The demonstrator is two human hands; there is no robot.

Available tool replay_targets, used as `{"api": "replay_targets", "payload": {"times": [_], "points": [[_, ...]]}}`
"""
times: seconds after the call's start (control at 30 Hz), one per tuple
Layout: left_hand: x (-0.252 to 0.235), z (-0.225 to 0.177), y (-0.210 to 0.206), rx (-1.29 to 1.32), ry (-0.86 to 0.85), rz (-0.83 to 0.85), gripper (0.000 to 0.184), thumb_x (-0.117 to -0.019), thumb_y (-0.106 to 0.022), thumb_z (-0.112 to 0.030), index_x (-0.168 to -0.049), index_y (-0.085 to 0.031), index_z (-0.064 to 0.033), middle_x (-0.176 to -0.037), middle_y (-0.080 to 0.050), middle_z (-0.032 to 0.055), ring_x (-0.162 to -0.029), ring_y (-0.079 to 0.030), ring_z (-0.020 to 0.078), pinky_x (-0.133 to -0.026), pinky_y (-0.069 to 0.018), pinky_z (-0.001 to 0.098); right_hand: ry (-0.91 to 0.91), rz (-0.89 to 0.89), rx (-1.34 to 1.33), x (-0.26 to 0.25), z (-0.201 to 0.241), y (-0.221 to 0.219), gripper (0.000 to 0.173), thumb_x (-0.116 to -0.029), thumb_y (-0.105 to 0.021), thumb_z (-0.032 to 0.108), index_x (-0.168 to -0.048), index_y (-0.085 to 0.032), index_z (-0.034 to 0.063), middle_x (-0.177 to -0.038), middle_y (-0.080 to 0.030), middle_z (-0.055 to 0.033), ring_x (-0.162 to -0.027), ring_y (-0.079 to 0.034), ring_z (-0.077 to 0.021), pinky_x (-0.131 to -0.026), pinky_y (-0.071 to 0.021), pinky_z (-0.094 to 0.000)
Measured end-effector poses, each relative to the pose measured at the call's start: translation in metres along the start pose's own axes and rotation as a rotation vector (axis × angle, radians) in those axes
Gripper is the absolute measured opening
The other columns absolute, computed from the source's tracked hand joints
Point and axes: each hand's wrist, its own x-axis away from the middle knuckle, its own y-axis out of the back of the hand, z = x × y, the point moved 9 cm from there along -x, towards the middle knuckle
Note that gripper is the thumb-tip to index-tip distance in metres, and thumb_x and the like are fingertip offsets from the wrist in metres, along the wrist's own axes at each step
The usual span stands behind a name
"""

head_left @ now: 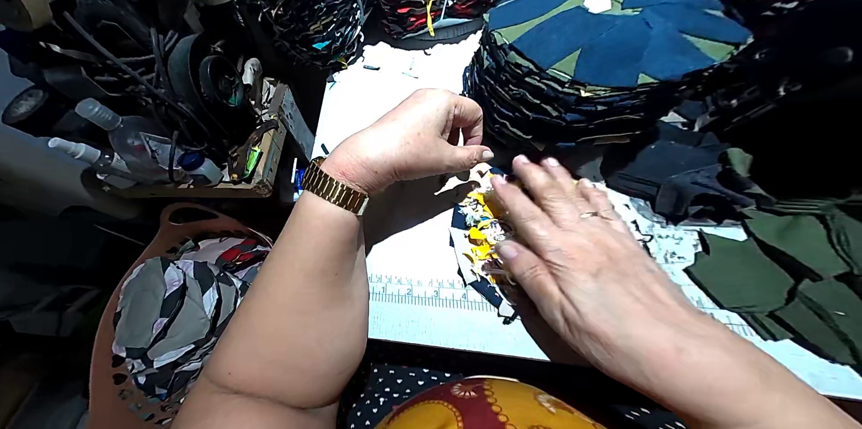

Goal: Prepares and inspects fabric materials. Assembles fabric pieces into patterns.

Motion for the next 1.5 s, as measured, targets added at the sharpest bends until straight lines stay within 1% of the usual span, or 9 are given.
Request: {"api": "replay_targets", "payload": {"times": [0.23,0.4,0.57,0.97,1.07,1.17,1.27,1.33,1.5], "points": [[-0.001,-0.002,0.006,-0.055,-0.06,-0.075,0.018,-0.0965,-0.069,-0.019,-0.086,-0.068,-0.0042,-0.067,-0.056,-0.0008,-0.059,-0.05,0.0032,-0.056,-0.0405,0.0201,0.011,0.025,0.107,0.008,0.008,-0.021,0.071,-0.1059,-0.02,0.052,-0.158,-0.042,0.0084,-0.163,-0.037,-0.0197,-0.153,-0.03,-0.0404,-0.121,-0.0233,-0.0648],[0.0,-0.003,0.009,-0.063,-0.078,-0.1,0.017,-0.097,-0.068,-0.02,-0.088,-0.069,-0.0048,-0.065,-0.055,-0.0023,-0.057,-0.049,0.0014,-0.054,-0.0397,0.018,0.006,0.02,0.123,-0.001,0.019,-0.01,0.074,-0.1049,-0.024,0.057,-0.153,-0.048,0.0059,-0.162,-0.038,-0.0201,-0.153,-0.028,-0.0409,-0.12,-0.0186,-0.0687],[0.001,-0.002,0.014,-0.043,-0.09,-0.167,0.018,-0.0976,-0.067,-0.02,-0.086,-0.069,-0.0057,-0.066,-0.057,-0.0027,-0.058,-0.051,0.0007,-0.054,-0.0409,0.017,0.054,0.097,0.124,-0.002,0.031,-0.032,0.08,-0.105,-0.019,0.062,-0.158,-0.042,0.0068,-0.165,-0.034,-0.0174,-0.157,-0.021,-0.0351,-0.124,-0.014,-0.0634],[0.0,-0.005,0.02,-0.025,-0.146,-0.272,0.025,-0.1015,-0.064,-0.023,-0.086,-0.068,-0.0045,-0.065,-0.056,-0.003,-0.056,-0.05,0.0009,-0.053,-0.0407,0.0171,0.088,0.147,0.037,0.004,0.046,-0.039,0.085,-0.1032,-0.019,0.068,-0.158,-0.041,0.0072,-0.167,-0.03,-0.017,-0.158,-0.016,-0.0347,-0.126,-0.0122,-0.061],[0.001,-0.006,0.022,-0.012,-0.161,-0.295,0.025,-0.1017,-0.063,-0.023,-0.085,-0.067,-0.004,-0.063,-0.054,-0.0034,-0.055,-0.048,0.0003,-0.053,-0.0389,0.0165,0.097,0.194,-0.24,0.003,0.039,-0.019,0.074,-0.1062,-0.023,0.063,-0.162,-0.035,0.015,-0.17,-0.025,-0.0092,-0.159,-0.012,-0.026,-0.127,-0.0089,-0.0601],[0.002,-0.007,0.026,0.004,-0.161,-0.317,0.024,-0.1017,-0.063,-0.022,-0.086,-0.068,-0.0036,-0.064,-0.055,-0.003,-0.056,-0.049,0.0006,-0.053,-0.04,0.0168,0.143,0.088,-0.274,0.003,0.017,0.012,0.063,-0.1096,-0.022,0.049,-0.159,-0.04,0.015,-0.167,-0.034,-0.0019,-0.157,-0.022,-0.0211,-0.126,-0.0162,-0.0606],[0.002,-0.01,0.028,0.008,-0.171,-0.336,0.024,-0.1017,-0.063,-0.02,-0.086,-0.068,-0.0033,-0.065,-0.056,-0.0027,-0.057,-0.049,0.0005,-0.054,-0.0406,0.017,0.099,0.035,-0.15,0.007,-0.016,0.017,0.062,-0.1089,-0.023,0.047,-0.156,-0.046,0.0139,-0.165,-0.038,-0.0053,-0.155,-0.027,-0.0261,-0.125,-0.0217,-0.0588],[0.0,-0.013,0.027,0.012,-0.184,-0.335,0.024,-0.1015,-0.064,-0.02,-0.085,-0.067,-0.0027,-0.064,-0.056,-0.0021,-0.056,-0.049,0.001,-0.053,-0.0401,0.0173,0.053,0.05,-0.041,0.015,-0.03,0.003,0.067,-0.1077,-0.022,0.051,-0.159,-0.042,0.0125,-0.166,-0.035,-0.0081,-0.155,-0.026,-0.0287,-0.124,-0.0213,-0.0588],[0.004,-0.023,0.025,-0.035,-0.205,-0.344,0.021,-0.1013,-0.062,-0.018,-0.086,-0.067,-0.0047,-0.067,-0.055,-0.0031,-0.057,-0.048,0.0008,-0.054,-0.0404,0.0169,-0.068,0.04,0.06,0.023,-0.025,-0.008,0.071,-0.1069,-0.026,0.054,-0.156,-0.044,0.0063,-0.164,-0.037,-0.0153,-0.154,-0.029,-0.0339,-0.121,-0.0218,-0.0652]]}}
